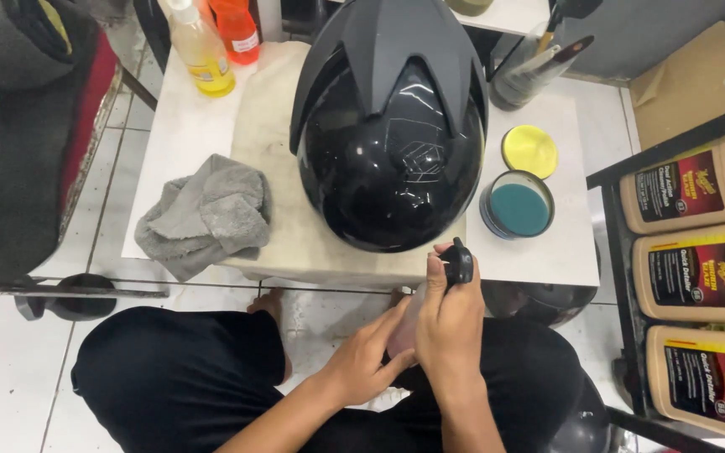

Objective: The person cleans a black motorcycle helmet using a gray cloth. They wipe the helmet's surface, spray a liquid from a bottle onto the helmet, and continue wiping to remove residue.

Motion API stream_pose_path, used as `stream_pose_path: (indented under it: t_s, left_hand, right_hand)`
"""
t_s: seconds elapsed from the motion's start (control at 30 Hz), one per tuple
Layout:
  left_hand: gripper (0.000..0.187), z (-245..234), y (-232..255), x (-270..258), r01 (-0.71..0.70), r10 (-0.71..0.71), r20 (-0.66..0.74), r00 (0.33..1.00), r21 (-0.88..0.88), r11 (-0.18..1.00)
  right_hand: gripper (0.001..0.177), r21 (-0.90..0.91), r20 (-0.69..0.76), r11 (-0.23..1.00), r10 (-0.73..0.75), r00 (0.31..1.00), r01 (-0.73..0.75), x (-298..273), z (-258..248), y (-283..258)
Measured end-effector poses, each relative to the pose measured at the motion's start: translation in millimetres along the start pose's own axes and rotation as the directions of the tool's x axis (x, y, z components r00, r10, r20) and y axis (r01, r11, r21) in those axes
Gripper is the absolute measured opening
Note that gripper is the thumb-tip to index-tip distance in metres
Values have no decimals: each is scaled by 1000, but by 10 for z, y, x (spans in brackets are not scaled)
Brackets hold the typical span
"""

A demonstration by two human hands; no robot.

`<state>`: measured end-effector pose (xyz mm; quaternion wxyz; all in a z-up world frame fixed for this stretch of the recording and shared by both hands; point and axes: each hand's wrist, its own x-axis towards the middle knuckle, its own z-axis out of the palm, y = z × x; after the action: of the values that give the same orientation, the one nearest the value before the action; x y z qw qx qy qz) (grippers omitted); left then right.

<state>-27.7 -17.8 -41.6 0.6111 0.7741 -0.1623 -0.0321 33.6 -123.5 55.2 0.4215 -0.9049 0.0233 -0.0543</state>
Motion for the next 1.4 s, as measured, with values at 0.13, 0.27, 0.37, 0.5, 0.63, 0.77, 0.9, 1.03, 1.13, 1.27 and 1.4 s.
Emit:
stream_pose_path:
  t_s: [0.13,0.27,0.37,0.5,0.63,0.77,0.9,1.03,1.13,1.27,1.4]
  left_hand:
    - [74,42,-62,-34,35,-35,-25,999,-18,999]
    - [69,-82,-9,-101,-32,28,-117,993,-38,999]
    - [62,-205,91,-193,-168,137,-240,961,-114,979]
    - [56,-318,32,-371,-110,63,-290,955,-148,983]
    - [60,-376,-55,-485,-95,47,-319,947,-135,986]
    - [58,-432,-52,-534,-62,10,-311,950,-160,985]
    - [65,-393,-178,-554,-64,35,-291,956,-90,994]
    - [68,-373,-129,-456,-57,55,-240,969,-2,998]
    - [65,-282,-86,-285,-167,174,-237,956,51,985]
    - [61,-37,-83,-9,-223,236,-199,951,87,971]
    - [58,158,87,311,-204,203,-153,967,11,979]
  right_hand:
    - [43,17,40,1000,23,999,-24,-16,-8,-26]
    - [47,41,106,998,-43,993,39,-89,73,-255]
    - [45,64,155,971,-239,959,231,-154,232,-356]
    - [51,55,260,988,-155,953,146,-221,409,-566]
    - [53,-4,290,989,-142,946,149,-255,568,-617]
    - [59,-59,305,994,-72,950,94,-261,654,-581]
    - [54,-24,272,993,-107,956,118,-287,598,-552]
    - [51,18,194,998,-61,979,59,-305,382,-574]
    - [47,31,94,993,-118,989,116,-271,182,-512]
    - [48,31,65,999,33,997,-35,-151,-116,-438]
    - [53,31,25,991,130,991,-130,0,-417,-245]
